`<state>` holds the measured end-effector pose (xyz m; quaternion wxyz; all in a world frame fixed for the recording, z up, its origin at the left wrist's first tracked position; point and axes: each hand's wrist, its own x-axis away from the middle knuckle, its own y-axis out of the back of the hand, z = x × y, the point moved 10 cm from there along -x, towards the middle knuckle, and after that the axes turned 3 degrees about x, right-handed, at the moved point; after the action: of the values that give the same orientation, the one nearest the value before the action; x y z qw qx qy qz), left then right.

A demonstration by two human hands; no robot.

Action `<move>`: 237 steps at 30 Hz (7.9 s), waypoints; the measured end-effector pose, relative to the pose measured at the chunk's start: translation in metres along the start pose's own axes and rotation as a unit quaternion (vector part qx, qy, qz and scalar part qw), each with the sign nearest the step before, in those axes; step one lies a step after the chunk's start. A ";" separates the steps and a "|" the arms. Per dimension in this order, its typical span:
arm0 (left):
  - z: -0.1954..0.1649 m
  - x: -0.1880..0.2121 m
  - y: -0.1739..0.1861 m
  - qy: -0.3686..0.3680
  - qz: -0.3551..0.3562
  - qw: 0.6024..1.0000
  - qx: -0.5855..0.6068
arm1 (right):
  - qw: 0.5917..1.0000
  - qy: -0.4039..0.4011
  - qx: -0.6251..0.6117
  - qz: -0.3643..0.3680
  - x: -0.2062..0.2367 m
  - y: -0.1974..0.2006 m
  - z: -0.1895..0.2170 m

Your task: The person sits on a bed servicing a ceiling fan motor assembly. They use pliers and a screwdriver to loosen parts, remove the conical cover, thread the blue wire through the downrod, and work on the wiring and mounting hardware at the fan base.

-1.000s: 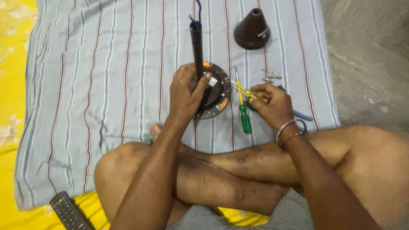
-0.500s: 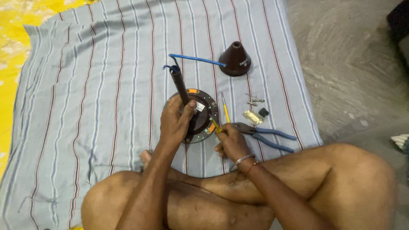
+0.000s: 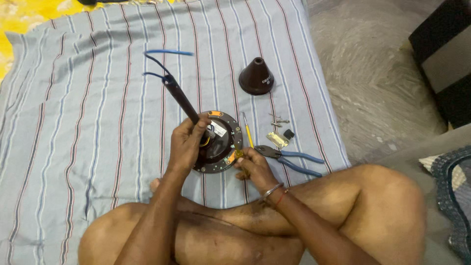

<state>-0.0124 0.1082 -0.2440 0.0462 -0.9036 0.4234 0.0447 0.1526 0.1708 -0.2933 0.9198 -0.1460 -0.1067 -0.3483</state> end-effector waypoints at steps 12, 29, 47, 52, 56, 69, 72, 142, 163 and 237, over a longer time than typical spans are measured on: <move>0.033 0.036 -0.040 0.046 0.093 0.992 0.077 | 0.975 0.005 0.182 -0.127 0.057 0.076 -0.030; 0.046 0.023 -0.032 0.120 0.075 0.985 0.098 | 0.867 0.133 0.438 -0.199 0.086 0.042 0.059; 0.034 0.017 -0.022 0.187 0.035 0.975 0.113 | 0.844 0.302 0.387 -0.217 0.072 0.025 0.082; 0.035 0.017 -0.026 0.180 0.045 0.974 0.128 | 0.848 0.297 0.381 -0.219 0.069 0.027 0.083; 0.037 0.016 -0.023 0.182 0.036 0.977 0.104 | 0.858 0.277 0.371 -0.223 0.066 0.031 0.080; 0.037 0.016 -0.032 0.150 0.046 0.976 0.150 | 0.880 0.234 0.351 -0.218 0.060 0.041 0.069; 0.038 0.019 -0.034 0.140 0.051 0.981 0.125 | 0.861 0.267 0.374 -0.217 0.068 0.039 0.074; 0.037 0.041 -0.039 0.090 0.079 0.992 0.043 | 0.802 0.351 0.435 -0.212 0.099 0.024 0.081; 0.039 0.041 -0.041 0.088 0.087 0.991 0.051 | 0.814 0.325 0.421 -0.232 0.098 0.031 0.081; 0.023 0.046 -0.037 0.057 0.071 0.994 -0.056 | 0.981 0.104 0.139 -0.086 0.007 0.074 -0.001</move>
<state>0.0444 0.0998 -0.2705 -0.0316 -0.8733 0.4857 0.0203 0.2078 0.2193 -0.3064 0.9038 0.0299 -0.0700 -0.4212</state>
